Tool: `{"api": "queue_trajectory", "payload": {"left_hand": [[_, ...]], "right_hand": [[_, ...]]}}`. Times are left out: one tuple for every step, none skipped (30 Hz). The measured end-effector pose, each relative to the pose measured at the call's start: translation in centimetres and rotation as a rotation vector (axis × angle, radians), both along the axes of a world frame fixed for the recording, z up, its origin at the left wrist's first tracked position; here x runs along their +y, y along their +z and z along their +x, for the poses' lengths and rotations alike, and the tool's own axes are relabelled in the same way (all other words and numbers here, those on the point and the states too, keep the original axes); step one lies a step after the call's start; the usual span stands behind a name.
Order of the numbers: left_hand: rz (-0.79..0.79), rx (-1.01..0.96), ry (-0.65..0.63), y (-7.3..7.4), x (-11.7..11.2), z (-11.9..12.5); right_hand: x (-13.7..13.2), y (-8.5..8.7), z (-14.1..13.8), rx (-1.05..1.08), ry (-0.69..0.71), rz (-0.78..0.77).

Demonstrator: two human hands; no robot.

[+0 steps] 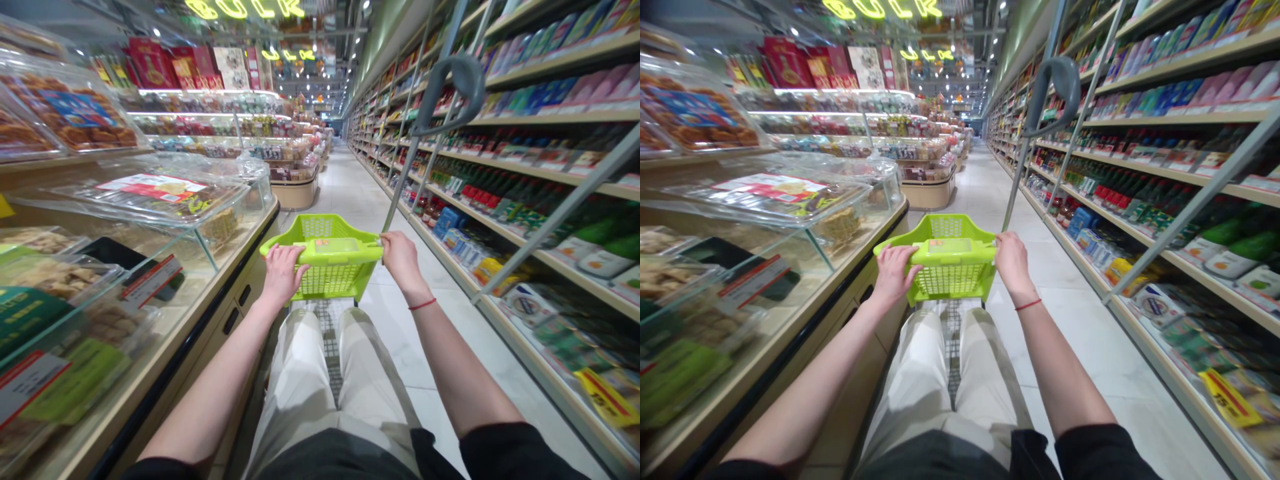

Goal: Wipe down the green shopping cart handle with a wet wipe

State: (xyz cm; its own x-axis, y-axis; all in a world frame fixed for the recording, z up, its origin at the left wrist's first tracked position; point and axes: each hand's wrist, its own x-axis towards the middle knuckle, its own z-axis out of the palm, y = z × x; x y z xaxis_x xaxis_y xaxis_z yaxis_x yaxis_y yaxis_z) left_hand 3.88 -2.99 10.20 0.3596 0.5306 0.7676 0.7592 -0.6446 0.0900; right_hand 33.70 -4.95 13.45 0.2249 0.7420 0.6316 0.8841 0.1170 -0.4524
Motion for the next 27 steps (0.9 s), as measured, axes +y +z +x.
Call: {"api": "queue_trajectory", "payload": {"left_hand": [[0.002, 0.001, 0.000, 0.0, 0.0, 0.0], [0.007, 0.002, -0.003, 0.0, 0.0, -0.1], [0.015, 0.002, -0.008, 0.0, 0.0, -0.1], [0.024, 0.003, -0.012, -0.1, 0.0, -0.1], [0.031, 0.003, -0.015, -0.1, 0.1, -0.1], [0.036, 0.003, -0.017, -0.2, 0.1, -0.2], [0.038, 0.003, -0.019, -0.2, 0.2, -0.2], [0.036, 0.004, -0.021, -0.2, 0.2, -0.3], [0.030, 0.005, -0.020, -0.2, 0.2, -0.3], [0.023, 0.005, -0.019, -0.2, 0.2, -0.4], [0.017, 0.006, -0.019, -0.1, 0.1, -0.5], [0.012, 0.005, -0.018, -0.1, 0.1, -0.5], [0.008, 0.005, -0.017, -0.1, 0.0, -0.5], [0.006, 0.003, -0.017, 0.0, 0.0, -0.5], [0.005, 0.001, -0.016, 0.0, 0.0, -0.5], [0.004, 0.000, -0.016, 0.0, -0.1, -0.4], [0.002, -0.002, -0.015, 0.0, -0.1, -0.4], [-0.001, -0.002, -0.014, 0.0, -0.1, -0.3], [-0.004, -0.004, -0.014, 0.0, -0.1, -0.3], [-0.009, -0.005, -0.014, -0.1, -0.1, -0.2], [-0.015, -0.007, -0.014, -0.1, -0.1, -0.2], [-0.020, -0.011, -0.014, 0.0, -0.1, -0.1], [-0.022, -0.014, -0.014, 0.0, -0.1, -0.1], [-0.021, -0.016, -0.015, 0.0, -0.1, 0.0], [-0.017, -0.016, -0.015, 0.0, -0.2, 0.0], [-0.014, -0.014, -0.014, 0.0, -0.2, 0.0], [-0.011, -0.012, -0.013, 0.0, -0.2, 0.0]], "right_hand": [[-0.3, -0.4, -1.0, 0.003, 0.024, 0.032], [-0.5, -0.8, -2.2, 0.005, 0.050, 0.070], [-0.5, -1.2, -3.4, 0.001, 0.076, 0.108], [-0.5, -1.5, -4.6, -0.009, 0.094, 0.146], [-0.5, -1.8, -5.8, -0.025, 0.117, 0.182], [-0.4, -2.1, -6.7, -0.046, 0.143, 0.211], [-0.3, -2.3, -7.3, -0.068, 0.171, 0.232], [-0.2, -2.4, -7.6, -0.089, 0.196, 0.244], [-0.1, -2.5, -7.4, -0.103, 0.209, 0.246], [-0.1, -2.6, -7.0, -0.111, 0.205, 0.240], [-0.1, -2.6, -6.1, -0.115, 0.186, 0.228], [-0.1, -2.6, -5.1, -0.118, 0.158, 0.215], [-0.2, -2.5, -3.8, -0.121, 0.125, 0.199], [-0.4, -2.4, -2.6, -0.125, 0.092, 0.184], [-0.5, -2.4, -1.4, -0.123, 0.057, 0.175], [-0.7, -2.3, -0.3, -0.111, 0.025, 0.172], [-0.9, -2.3, 0.6, -0.086, -0.001, 0.178], [-1.0, -2.4, 1.2, -0.049, -0.020, 0.192], [-1.1, -2.5, 1.4, -0.008, -0.027, 0.212], [-1.1, -2.7, 1.4, 0.033, -0.026, 0.238], [-1.1, -3.0, 1.0, 0.064, -0.017, 0.268], [-1.1, -3.3, 0.3, 0.086, -0.010, 0.302], [-1.0, -3.7, -0.6, 0.098, -0.009, 0.337], [-1.0, -4.0, -1.6, 0.101, -0.009, 0.367], [-1.0, -4.2, -2.8, 0.099, -0.004, 0.388], [-1.0, -4.5, -4.1, 0.095, 0.007, 0.399], [-1.1, -4.6, -5.3, 0.092, 0.028, 0.400]]}}
